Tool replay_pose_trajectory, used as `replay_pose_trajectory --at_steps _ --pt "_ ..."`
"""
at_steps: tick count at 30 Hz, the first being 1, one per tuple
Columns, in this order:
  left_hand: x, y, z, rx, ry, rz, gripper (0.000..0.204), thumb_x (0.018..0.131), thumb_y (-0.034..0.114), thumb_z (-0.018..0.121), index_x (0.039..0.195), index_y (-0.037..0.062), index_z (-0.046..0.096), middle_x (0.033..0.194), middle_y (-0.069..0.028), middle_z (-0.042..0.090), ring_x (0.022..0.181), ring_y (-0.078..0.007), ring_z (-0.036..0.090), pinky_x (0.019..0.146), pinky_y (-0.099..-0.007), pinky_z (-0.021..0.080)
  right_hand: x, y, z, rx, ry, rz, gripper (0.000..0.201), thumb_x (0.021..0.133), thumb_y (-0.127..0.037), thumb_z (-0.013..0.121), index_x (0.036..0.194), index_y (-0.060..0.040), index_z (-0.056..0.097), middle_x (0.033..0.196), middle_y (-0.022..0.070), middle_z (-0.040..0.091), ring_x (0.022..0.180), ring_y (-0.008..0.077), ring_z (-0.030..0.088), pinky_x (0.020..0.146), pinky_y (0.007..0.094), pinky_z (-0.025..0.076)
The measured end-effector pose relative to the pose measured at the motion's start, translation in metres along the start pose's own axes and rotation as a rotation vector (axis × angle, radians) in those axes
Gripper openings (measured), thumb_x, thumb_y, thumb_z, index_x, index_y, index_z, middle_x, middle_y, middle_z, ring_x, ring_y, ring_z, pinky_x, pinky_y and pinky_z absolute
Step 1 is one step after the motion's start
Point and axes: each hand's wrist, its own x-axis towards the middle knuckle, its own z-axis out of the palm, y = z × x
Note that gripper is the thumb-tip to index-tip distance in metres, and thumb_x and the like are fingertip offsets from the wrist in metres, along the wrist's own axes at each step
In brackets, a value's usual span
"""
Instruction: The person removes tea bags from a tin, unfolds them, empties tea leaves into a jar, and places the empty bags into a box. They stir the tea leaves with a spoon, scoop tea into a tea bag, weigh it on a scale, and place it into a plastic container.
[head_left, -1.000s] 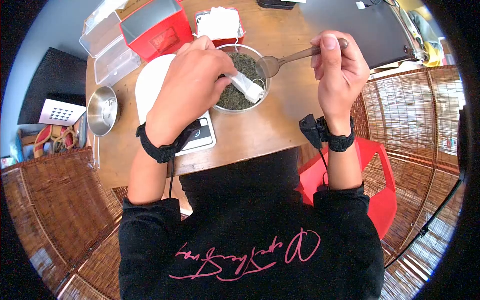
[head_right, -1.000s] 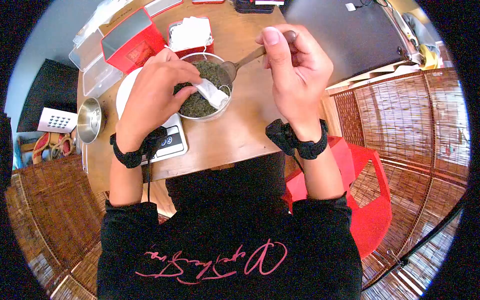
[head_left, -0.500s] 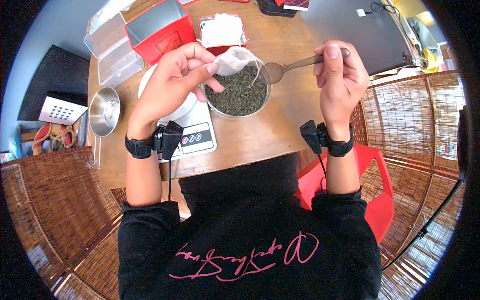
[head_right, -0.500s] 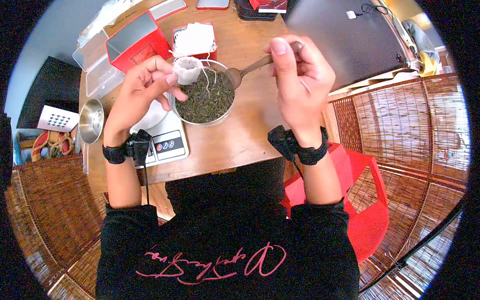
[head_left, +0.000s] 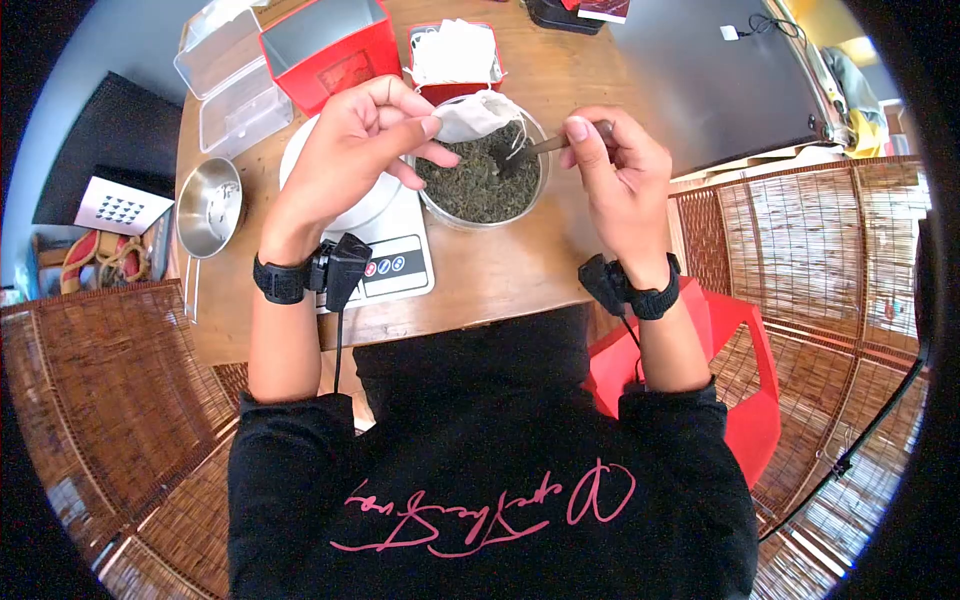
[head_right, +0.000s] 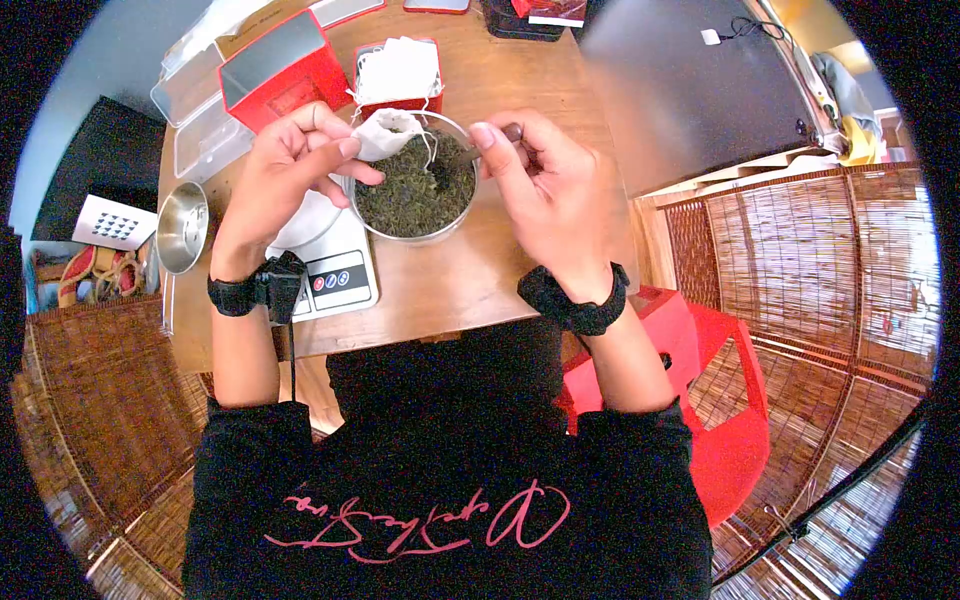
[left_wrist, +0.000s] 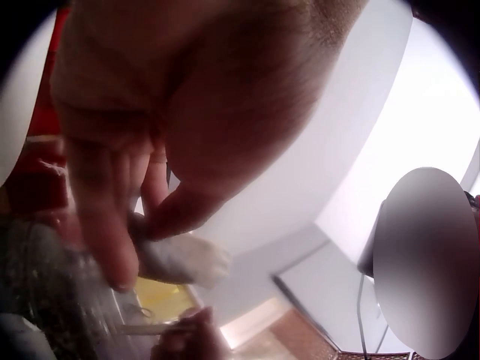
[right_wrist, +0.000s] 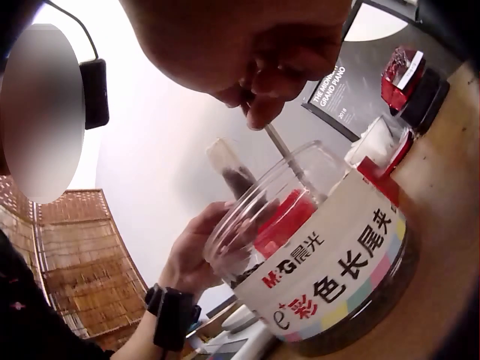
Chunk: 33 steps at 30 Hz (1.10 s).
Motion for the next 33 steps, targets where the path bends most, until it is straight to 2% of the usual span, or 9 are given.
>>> replay_pose_trajectory --at_steps 2,5,11,14,19,23,29,31,33 --pt "0.0 -0.002 0.0 -0.006 -0.008 0.003 0.011 0.104 0.014 0.059 0.104 0.0027 0.06 0.093 -0.0063 0.072 0.09 -0.019 0.077 0.057 -0.0206 0.056 -0.004 0.0 0.004 0.141 0.024 0.081 0.018 0.104 -0.017 0.064 0.103 0.0002 0.069 0.076 0.0031 0.068 0.06 0.0038 0.053 0.054 0.0199 0.039" --pt "0.0 -0.001 0.001 0.027 0.005 0.003 0.012 0.104 0.015 0.061 0.106 0.0025 0.06 0.093 -0.0065 0.073 0.089 -0.0179 0.076 0.057 -0.0205 0.055 -0.008 0.008 0.008 0.282 0.096 0.091 0.018 0.103 -0.019 0.066 0.101 -0.0025 0.073 0.073 -0.0015 0.068 0.061 0.0028 0.055 0.054 0.021 0.041" --pt "0.001 -0.001 0.003 -0.001 0.035 0.001 0.014 0.103 0.016 0.062 0.108 0.0023 0.061 0.095 -0.0069 0.074 0.088 -0.0176 0.076 0.056 -0.0204 0.055 -0.016 0.014 0.008 0.327 0.067 0.188 0.02 0.104 -0.022 0.065 0.101 -0.0038 0.073 0.075 -0.0001 0.07 0.054 -0.0002 0.045 0.049 0.0184 0.033" --pt "0.001 -0.002 0.004 -0.008 0.042 -0.009 0.014 0.103 0.016 0.062 0.108 0.0022 0.061 0.094 -0.0068 0.074 0.087 -0.0176 0.076 0.056 -0.0201 0.055 -0.02 0.016 0.009 0.345 0.089 0.237 0.023 0.105 -0.024 0.063 0.101 -0.0034 0.072 0.075 0.0016 0.071 0.052 0.001 0.046 0.048 0.0187 0.033" --pt "0.0 0.005 0.006 -0.012 0.049 -0.034 0.029 0.103 0.017 0.063 0.126 -0.0004 0.06 0.097 -0.0066 0.073 0.082 -0.0143 0.076 0.054 -0.0193 0.054 -0.022 0.021 0.007 0.388 0.143 0.312 0.026 0.105 -0.026 0.061 0.103 -0.0021 0.07 0.076 0.0047 0.071 0.051 0.0024 0.046 0.048 0.0193 0.034" --pt "-0.002 0.003 -0.001 0.014 0.037 -0.032 0.036 0.102 0.019 0.064 0.132 -0.001 0.061 0.095 -0.005 0.073 0.074 -0.0109 0.073 0.051 -0.0191 0.052 -0.024 0.026 0.006 0.474 0.183 0.374 0.028 0.106 -0.029 0.061 0.104 -0.0018 0.07 0.075 0.0055 0.07 0.05 0.0035 0.044 0.047 0.0198 0.033" --pt "-0.005 0.003 -0.012 0.077 0.101 -0.038 0.036 0.101 0.024 0.067 0.128 -0.0009 0.068 0.084 -0.0012 0.07 0.06 -0.0044 0.063 0.047 -0.0189 0.046 -0.023 0.03 -0.004 0.618 0.219 0.397 0.029 0.106 -0.03 0.06 0.105 -0.0026 0.07 0.076 0.0051 0.069 0.051 0.0039 0.044 0.048 0.0192 0.03" --pt "-0.006 0.006 -0.014 0.142 0.073 -0.065 0.036 0.101 0.025 0.068 0.127 0.0002 0.069 0.071 0.0022 0.065 0.052 -0.0012 0.055 0.044 -0.018 0.04 -0.021 0.027 -0.01 0.634 0.216 0.387 0.028 0.106 -0.029 0.06 0.105 -0.003 0.069 0.076 0.0049 0.069 0.052 0.0036 0.044 0.049 0.0191 0.031" --pt "-0.006 0.005 -0.012 0.158 0.099 -0.079 0.034 0.102 0.023 0.067 0.127 0.0018 0.069 0.065 0.0044 0.059 0.05 -0.0009 0.05 0.043 -0.0184 0.035 -0.019 0.023 -0.015 0.658 0.211 0.375 0.028 0.106 -0.03 0.059 0.105 -0.004 0.069 0.077 0.0042 0.069 0.054 0.0033 0.045 0.05 0.0189 0.031"
